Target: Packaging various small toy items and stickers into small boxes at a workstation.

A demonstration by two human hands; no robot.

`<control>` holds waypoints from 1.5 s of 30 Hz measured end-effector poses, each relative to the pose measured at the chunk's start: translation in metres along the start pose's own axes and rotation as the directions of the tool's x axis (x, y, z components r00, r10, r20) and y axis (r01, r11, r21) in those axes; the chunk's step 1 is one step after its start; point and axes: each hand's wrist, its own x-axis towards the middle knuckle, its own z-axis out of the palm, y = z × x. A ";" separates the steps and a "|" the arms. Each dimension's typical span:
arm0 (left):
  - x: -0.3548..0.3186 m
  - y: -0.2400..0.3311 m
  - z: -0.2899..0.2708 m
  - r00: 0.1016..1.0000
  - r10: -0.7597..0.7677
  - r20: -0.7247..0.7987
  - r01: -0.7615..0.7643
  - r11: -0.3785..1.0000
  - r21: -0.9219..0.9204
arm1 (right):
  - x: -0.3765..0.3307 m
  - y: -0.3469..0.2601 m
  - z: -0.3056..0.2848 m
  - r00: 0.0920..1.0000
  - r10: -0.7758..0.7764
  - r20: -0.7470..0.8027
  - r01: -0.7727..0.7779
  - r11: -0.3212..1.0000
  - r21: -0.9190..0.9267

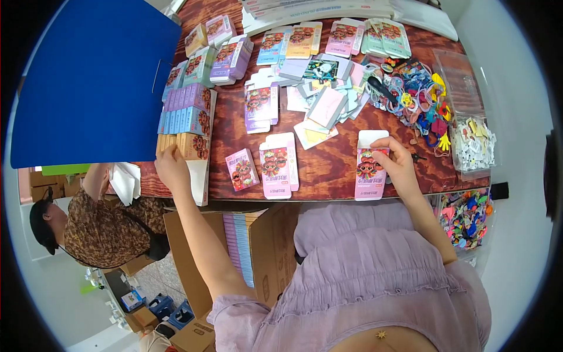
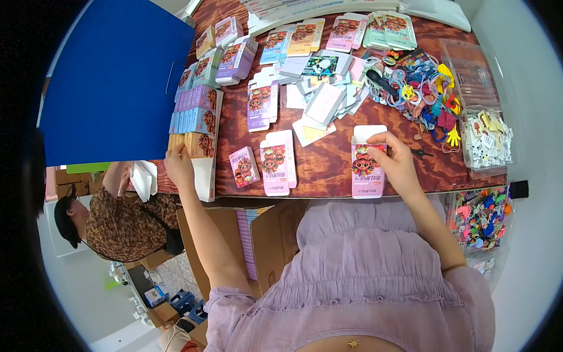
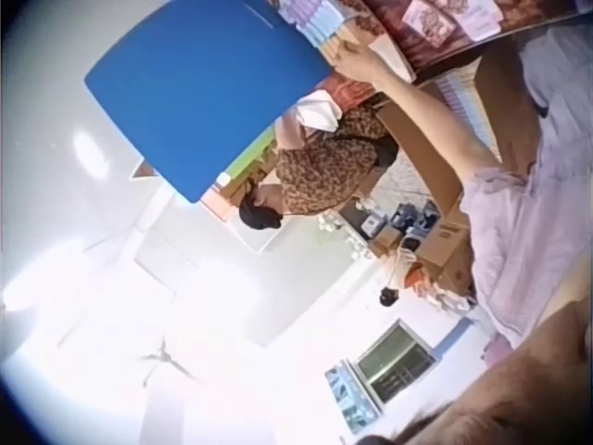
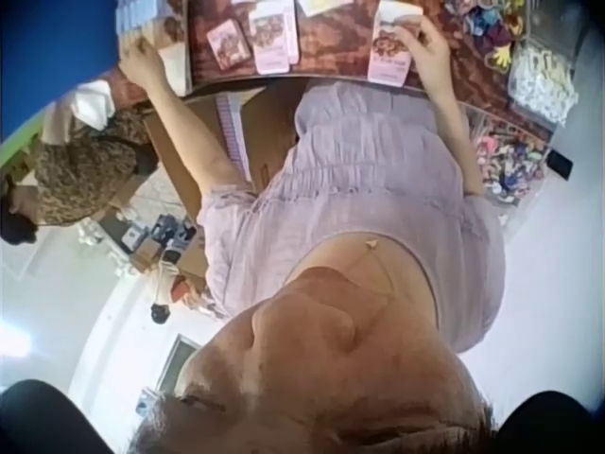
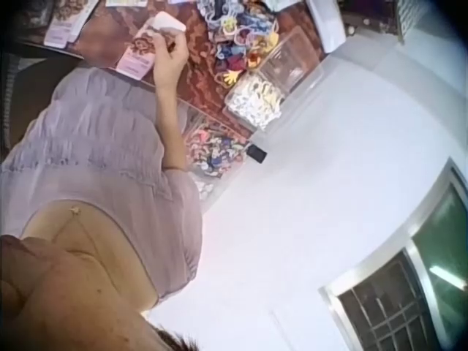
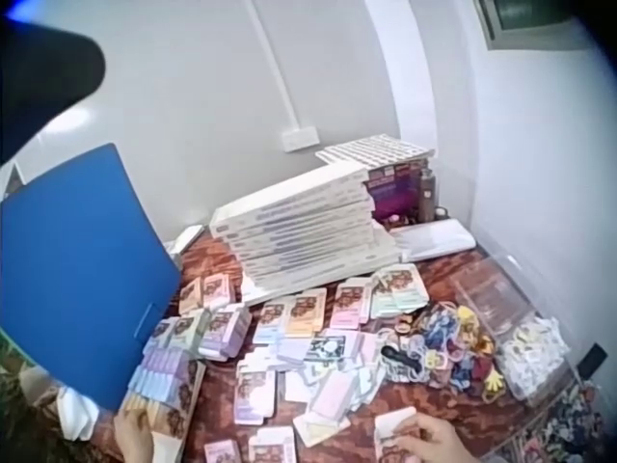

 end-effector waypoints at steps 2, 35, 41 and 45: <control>0.004 -0.005 -0.003 0.998 -0.003 0.062 0.002 1.000 0.018 | 0.001 0.002 -0.002 1.000 0.021 0.008 -0.021 1.000 0.009; -0.005 0.083 -0.159 0.955 0.279 0.104 -0.148 0.748 -0.647 | 0.008 -0.062 0.045 0.770 -0.590 0.244 0.600 0.538 -0.592; -0.047 0.169 -0.127 0.786 0.562 0.259 0.025 0.389 -0.921 | 0.023 -0.094 0.089 0.781 -0.420 0.463 0.552 0.811 -0.194; -0.087 0.209 -0.098 0.841 0.307 0.445 0.441 0.088 -0.893 | 0.017 -0.061 0.075 0.935 -0.186 0.301 0.155 0.980 0.124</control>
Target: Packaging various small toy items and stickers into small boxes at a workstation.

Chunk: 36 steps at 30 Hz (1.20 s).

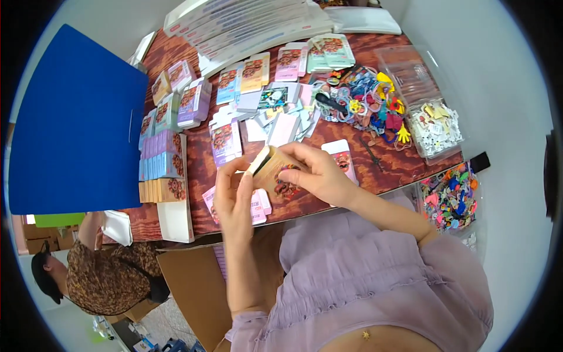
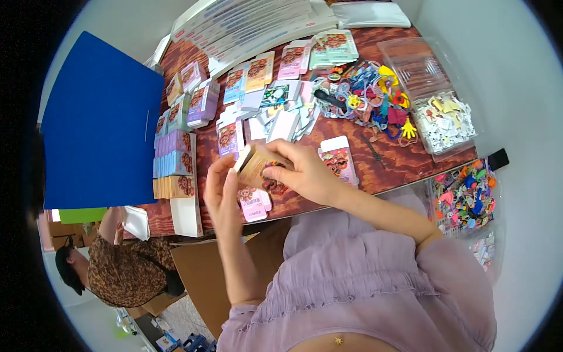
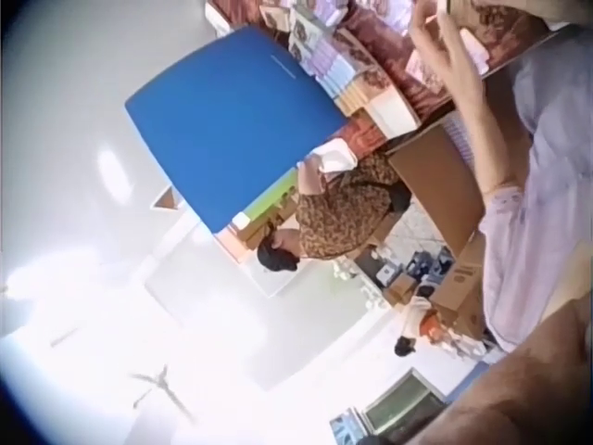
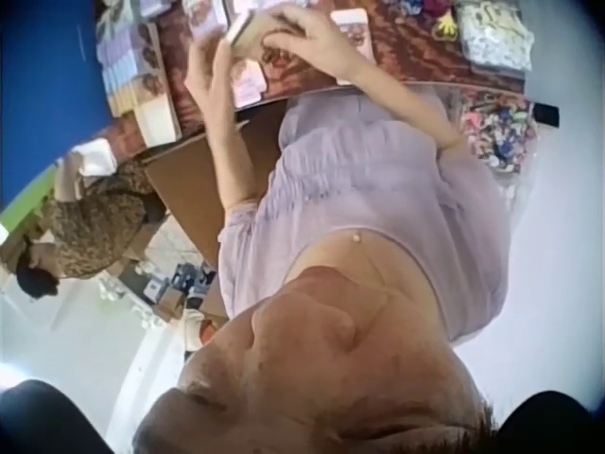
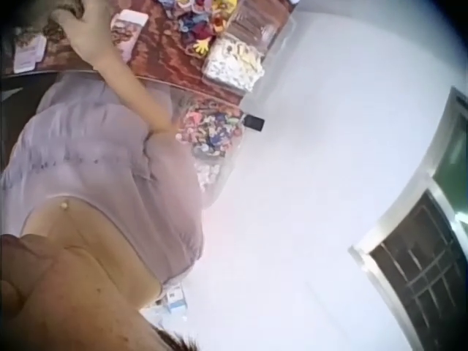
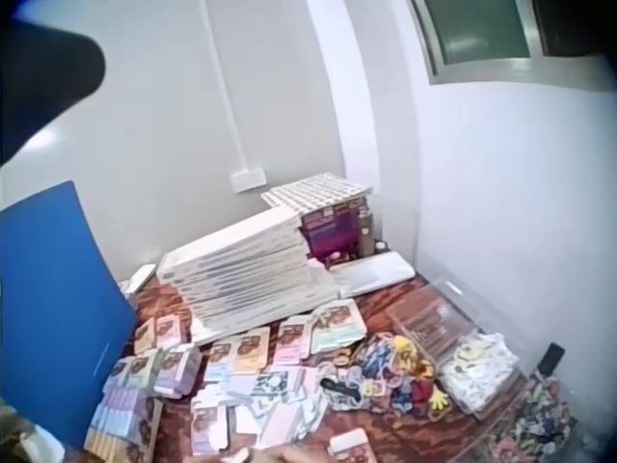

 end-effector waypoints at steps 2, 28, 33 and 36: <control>-0.011 -0.022 0.037 0.962 0.184 -0.200 -0.169 0.981 0.092 | -0.007 -0.004 0.000 0.996 -0.016 -0.091 0.014 1.000 -0.026; -0.016 -0.052 0.075 0.877 0.480 0.008 -0.373 0.670 0.641 | -0.038 -0.034 -0.032 0.880 -0.468 0.080 0.353 0.533 -0.769; -0.017 -0.057 0.072 0.846 0.533 0.025 -0.415 0.629 0.657 | -0.034 -0.034 -0.028 0.925 -0.379 -0.037 0.296 0.777 -0.555; -0.019 -0.058 0.076 0.827 0.560 0.048 -0.450 0.610 0.652 | -0.033 -0.030 -0.024 0.938 -0.320 -0.133 0.218 0.843 -0.491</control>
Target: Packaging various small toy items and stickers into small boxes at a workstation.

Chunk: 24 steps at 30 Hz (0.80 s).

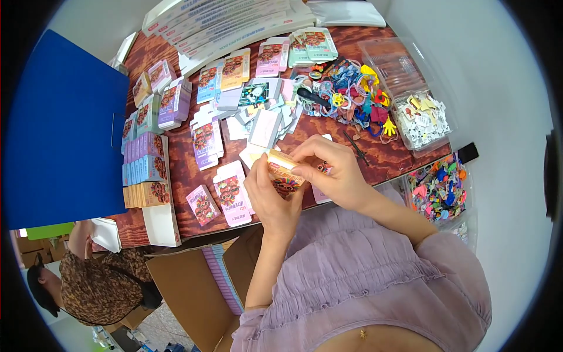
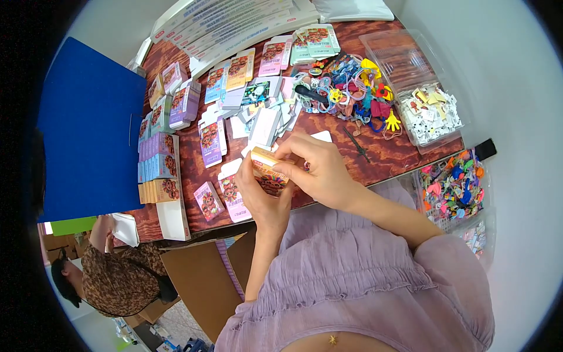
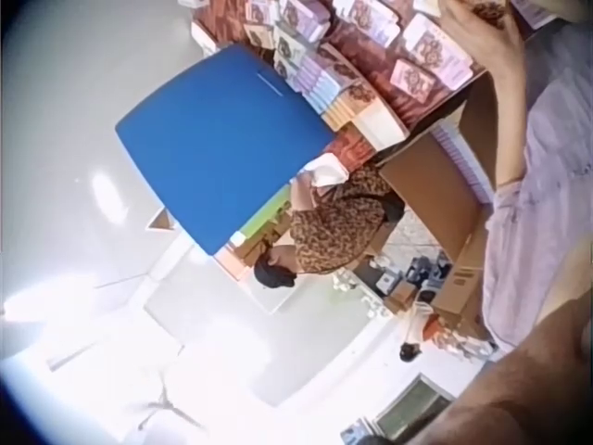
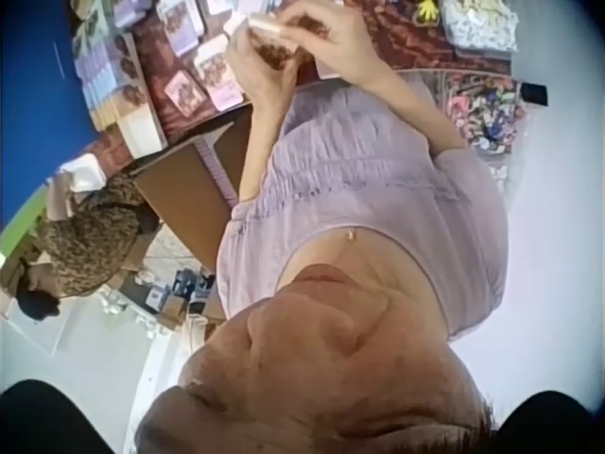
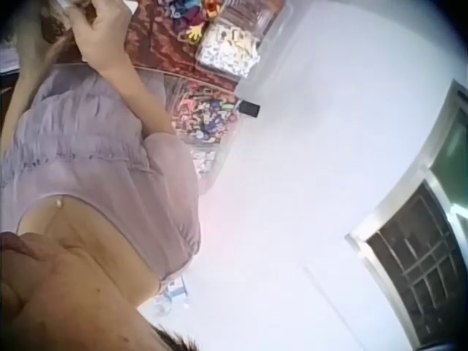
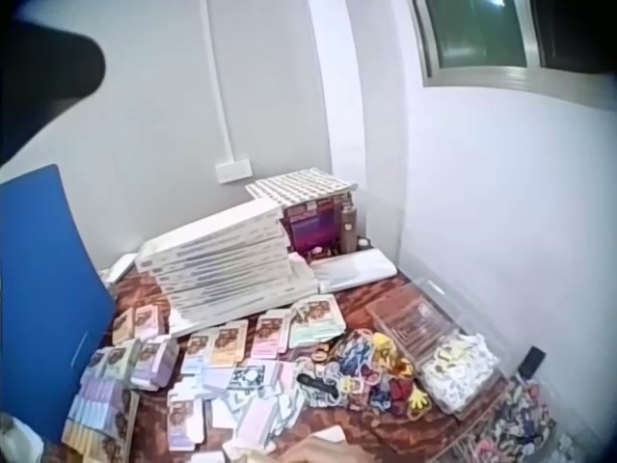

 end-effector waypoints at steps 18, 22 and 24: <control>-0.005 -0.001 0.004 0.998 0.019 -0.060 -0.015 0.998 0.064 | -0.003 0.008 0.005 0.996 -0.092 0.013 0.092 0.994 -0.065; -0.005 0.000 0.004 0.999 0.006 -0.046 -0.001 0.996 0.091 | -0.008 0.013 0.001 0.999 -0.048 0.000 0.048 0.997 0.053; -0.007 -0.001 0.003 1.000 -0.002 -0.008 0.003 0.997 0.081 | -0.005 0.004 -0.004 0.997 -0.060 0.053 0.061 0.998 -0.015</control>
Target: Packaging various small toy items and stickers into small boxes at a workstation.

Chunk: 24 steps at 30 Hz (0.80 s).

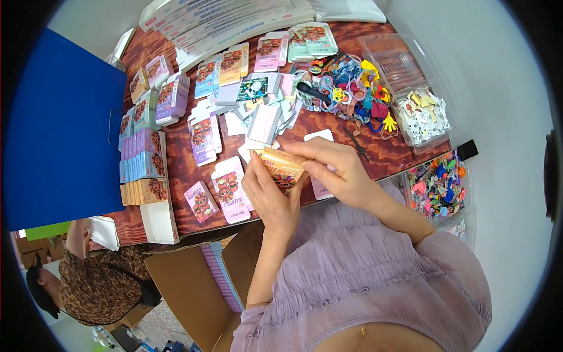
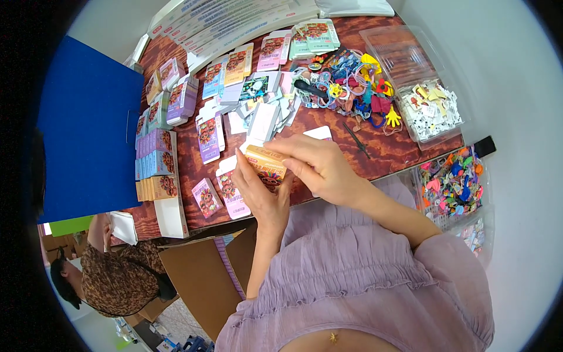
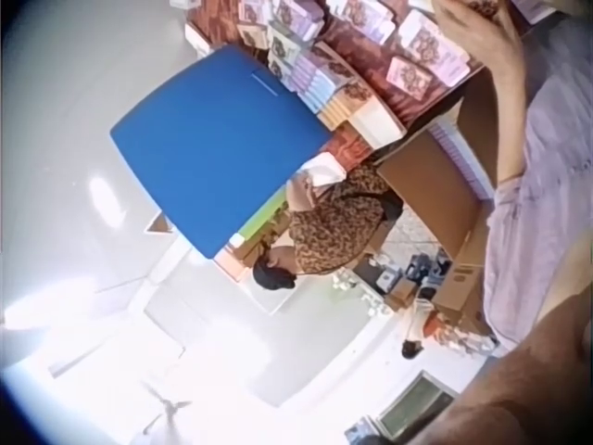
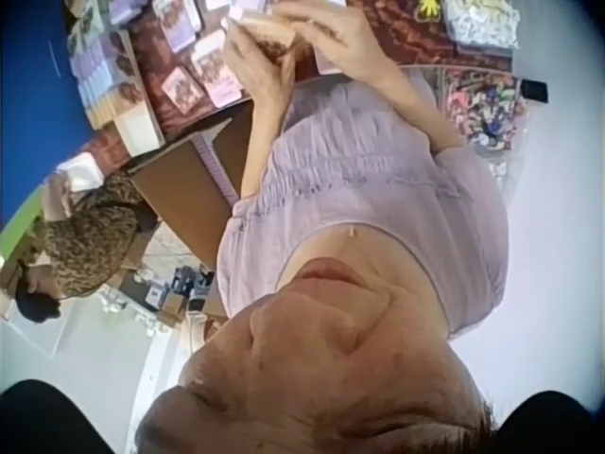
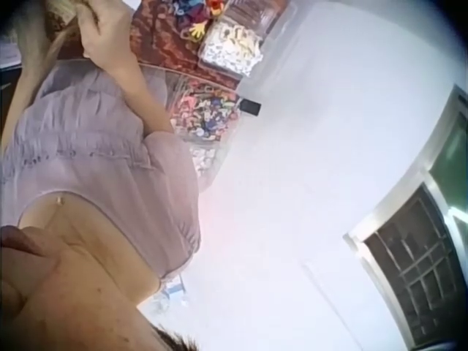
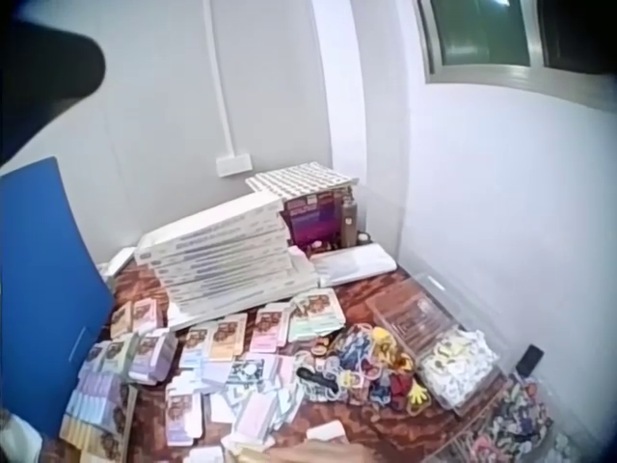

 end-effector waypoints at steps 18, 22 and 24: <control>-0.006 -0.002 0.009 0.998 0.060 0.027 -0.059 0.998 -0.021 | -0.010 0.005 0.019 0.991 -0.093 -0.094 0.074 0.979 -0.190; -0.001 0.009 0.005 0.997 -0.079 0.007 0.079 0.988 -0.135 | -0.011 0.008 0.031 0.979 -0.100 -0.179 0.079 0.990 -0.119; 0.004 0.010 0.003 0.994 -0.110 0.000 0.108 0.982 -0.157 | -0.012 0.006 0.036 0.979 -0.128 -0.162 0.103 0.983 -0.152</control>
